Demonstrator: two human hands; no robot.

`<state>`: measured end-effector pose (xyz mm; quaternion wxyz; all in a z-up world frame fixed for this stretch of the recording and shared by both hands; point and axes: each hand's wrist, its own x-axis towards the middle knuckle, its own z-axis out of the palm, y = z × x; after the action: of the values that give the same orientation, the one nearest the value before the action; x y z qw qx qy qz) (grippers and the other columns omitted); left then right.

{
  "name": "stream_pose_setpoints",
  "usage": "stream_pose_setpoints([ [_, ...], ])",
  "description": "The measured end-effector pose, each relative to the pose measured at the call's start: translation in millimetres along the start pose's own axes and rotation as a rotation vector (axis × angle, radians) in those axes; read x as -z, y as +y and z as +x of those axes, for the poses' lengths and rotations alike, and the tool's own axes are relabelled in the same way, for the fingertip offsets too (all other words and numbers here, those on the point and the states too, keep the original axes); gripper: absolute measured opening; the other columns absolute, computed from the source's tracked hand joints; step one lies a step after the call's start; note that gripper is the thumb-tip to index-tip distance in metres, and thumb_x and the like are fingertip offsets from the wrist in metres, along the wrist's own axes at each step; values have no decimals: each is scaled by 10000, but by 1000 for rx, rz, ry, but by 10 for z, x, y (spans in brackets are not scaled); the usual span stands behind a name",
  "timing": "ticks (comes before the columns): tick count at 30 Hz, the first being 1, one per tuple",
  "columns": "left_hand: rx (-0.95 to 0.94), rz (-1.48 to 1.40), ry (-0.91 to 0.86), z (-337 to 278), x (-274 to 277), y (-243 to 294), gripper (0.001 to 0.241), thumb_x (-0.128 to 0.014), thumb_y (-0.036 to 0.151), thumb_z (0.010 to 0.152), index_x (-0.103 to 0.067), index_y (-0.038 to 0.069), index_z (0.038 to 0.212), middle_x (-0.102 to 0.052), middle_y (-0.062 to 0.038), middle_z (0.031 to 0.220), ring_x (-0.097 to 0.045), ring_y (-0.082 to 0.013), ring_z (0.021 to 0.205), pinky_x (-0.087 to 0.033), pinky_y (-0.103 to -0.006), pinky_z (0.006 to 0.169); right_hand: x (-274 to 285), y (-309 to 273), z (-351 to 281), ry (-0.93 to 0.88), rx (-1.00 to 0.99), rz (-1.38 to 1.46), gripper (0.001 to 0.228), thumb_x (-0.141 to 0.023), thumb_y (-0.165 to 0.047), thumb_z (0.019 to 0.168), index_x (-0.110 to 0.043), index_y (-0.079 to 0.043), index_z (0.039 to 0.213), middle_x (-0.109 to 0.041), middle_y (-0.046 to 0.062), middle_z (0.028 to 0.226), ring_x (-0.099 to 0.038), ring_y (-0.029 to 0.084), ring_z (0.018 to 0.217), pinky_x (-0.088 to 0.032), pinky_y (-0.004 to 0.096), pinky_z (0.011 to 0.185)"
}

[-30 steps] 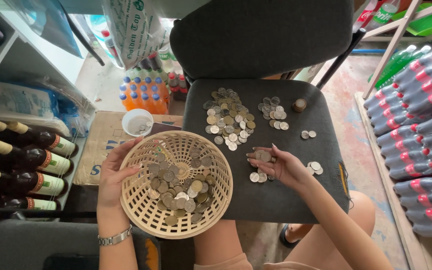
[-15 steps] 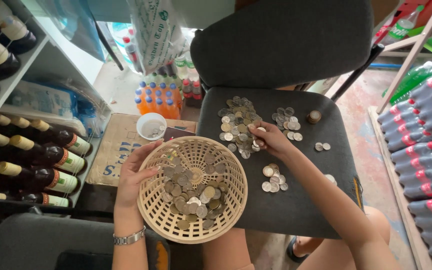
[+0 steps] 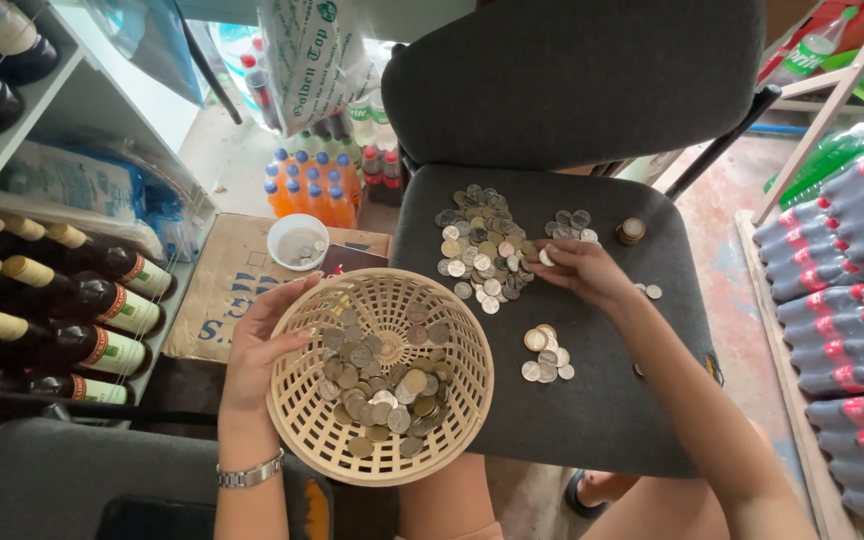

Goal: Sorting and counting a large quantity of loose coins from a pile into a basket and organized piles on a chair.

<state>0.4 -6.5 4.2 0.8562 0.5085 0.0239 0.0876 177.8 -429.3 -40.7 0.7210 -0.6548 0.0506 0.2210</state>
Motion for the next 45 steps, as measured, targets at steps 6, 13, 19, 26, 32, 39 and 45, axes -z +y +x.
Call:
stream_pose_setpoints([
  [6, 26, -9, 26, 20, 71, -30, 656, -611, -237, 651, -624, 18, 1255, -608, -257, 1375, -576, -388, 1316, -460, -490, 1090, 849, 75, 282, 262, 148, -512, 287, -839, -271, 877, -742, -2, 906, -715, 165, 690, -699, 224, 566, -572, 288, 491],
  [13, 32, 0, 37, 19, 72, -27, 658, -600, -241, 656, -623, 37, 1252, -612, -246, 1372, -581, -381, 1315, -460, -491, 1092, 849, -206, -52, 344, -7, -443, 393, -692, -424, 1008, -741, -34, 1004, -589, 82, 704, -588, 188, 557, -467, 294, 421],
  [19, 9, 12, 14, 18, 70, -27, 643, -600, -234, 665, -625, 41, 1246, -617, -227, 1374, -577, -359, 1326, -457, -471, 1100, 711, -337, -325, 1, 5, 149, 587, -376, -396, 1056, -508, 35, 1432, -605, 276, 1353, -596, 373, 1263, -490, 445, 1022],
  [26, 6, -5, 4, -4, 11, 2, 651, -585, -239, 671, -618, 34, 1262, -608, -233, 1386, -568, -366, 1332, -449, -475, 1108, 540, -322, -274, -114, 46, 80, 542, -450, -147, 999, -408, 118, 1470, -563, 337, 1372, -585, 393, 1239, -493, 447, 1001],
  [32, -8, -12, -19, 23, 35, -24, 651, -596, -238, 664, -618, 25, 1259, -608, -237, 1385, -562, -362, 1339, -452, -472, 1105, 40, -233, -110, -122, -35, -61, 438, -571, -53, 981, -518, 142, 1369, -628, 383, 1233, -670, 443, 1056, -585, 489, 837],
  [39, 2, -20, -12, -18, -50, 18, 643, -592, -239, 667, -627, 29, 1251, -614, -224, 1374, -566, -348, 1335, -452, -463, 1103, -410, -385, -7, -211, -8, 34, 438, -495, -135, 1028, -517, 47, 1427, -666, 238, 1281, -671, 325, 1149, -599, 425, 872],
  [45, 17, 10, -21, -33, -75, 52, 644, -589, -224, 669, -632, 58, 1247, -618, -194, 1383, -558, -331, 1348, -431, -466, 1128, -523, -447, -26, -336, 97, 81, 882, -416, -615, 990, -102, -108, 1639, -314, 327, 1587, -67, 549, 1478, 54, 680, 1160],
])
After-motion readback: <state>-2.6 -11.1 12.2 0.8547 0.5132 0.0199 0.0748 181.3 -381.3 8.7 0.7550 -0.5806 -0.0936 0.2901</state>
